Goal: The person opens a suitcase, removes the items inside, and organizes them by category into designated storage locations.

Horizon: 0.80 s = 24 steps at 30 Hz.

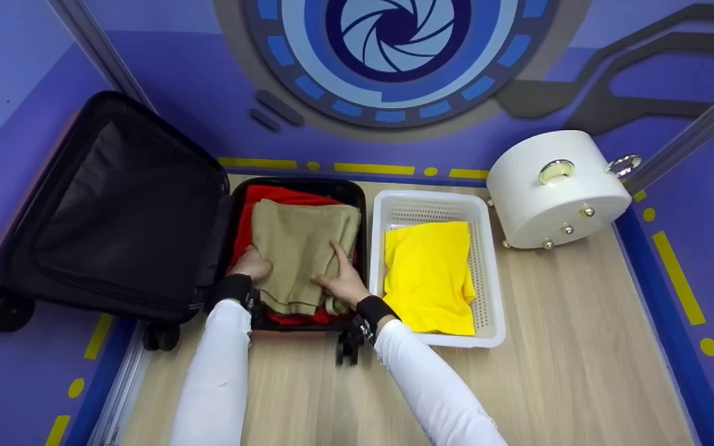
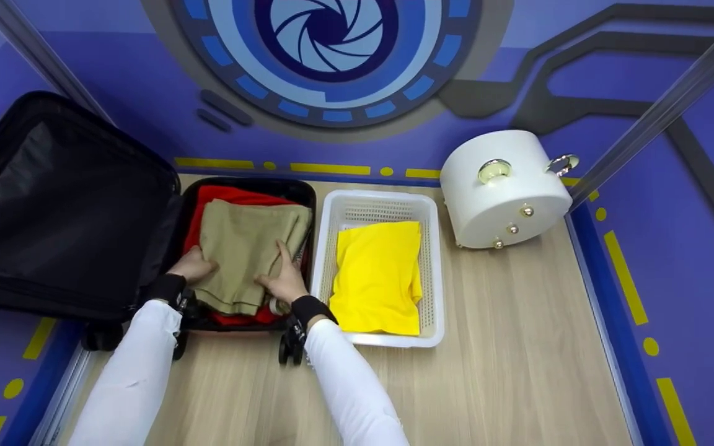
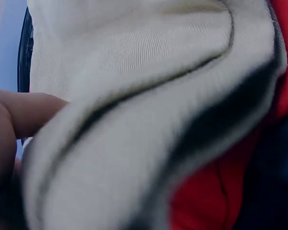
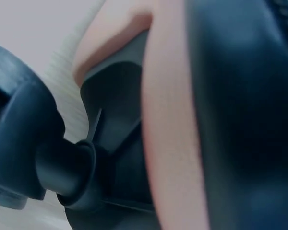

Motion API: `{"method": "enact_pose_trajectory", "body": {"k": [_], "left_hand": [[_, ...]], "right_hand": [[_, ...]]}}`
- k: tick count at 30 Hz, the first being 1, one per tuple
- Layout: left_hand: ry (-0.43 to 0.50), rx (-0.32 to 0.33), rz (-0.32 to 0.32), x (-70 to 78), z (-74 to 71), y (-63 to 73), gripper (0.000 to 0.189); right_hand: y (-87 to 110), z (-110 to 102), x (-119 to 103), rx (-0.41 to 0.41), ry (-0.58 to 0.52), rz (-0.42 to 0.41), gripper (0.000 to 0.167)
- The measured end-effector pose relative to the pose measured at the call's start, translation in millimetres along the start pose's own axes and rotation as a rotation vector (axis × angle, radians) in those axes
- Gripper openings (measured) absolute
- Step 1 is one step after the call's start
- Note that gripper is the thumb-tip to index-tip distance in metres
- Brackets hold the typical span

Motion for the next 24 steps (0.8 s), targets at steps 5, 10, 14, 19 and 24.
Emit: {"method": "enact_pose_trajectory", "body": {"k": [5,10,14,19,24], "left_hand": [[0.049,0.034,0.0,25.8,-12.0,23.7,0.074],[0.069,0.157,0.013,44.7,-36.3,35.6,0.07],[0.076,0.26,0.06,62.7,-56.3,39.5,0.065],[0.077,0.381,0.109,85.9,-72.9,51.4,0.056],[0.1,0.489,0.171,109.9,-86.3,70.5,0.054]], "right_hand": [[-0.1,2,2,-0.047,-0.04,0.017,0.067],[-1.9,-14,-7,0.05,-0.201,-0.023,0.055],[-0.8,-33,-21,0.14,-0.267,-0.046,0.049],[5.7,-48,-44,0.185,-0.291,-0.058,0.047],[16.6,-64,-65,0.203,-0.215,-0.09,0.05]]}}
Point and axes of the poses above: each hand's wrist, its own y-axis away from the middle knuckle, its own z-axis out of the palm, x = y × z, the point moved 10 cm from there along -y, towards the middle knuckle, and after that the axes turned 9 degrees about z, right-handed, at the moved point
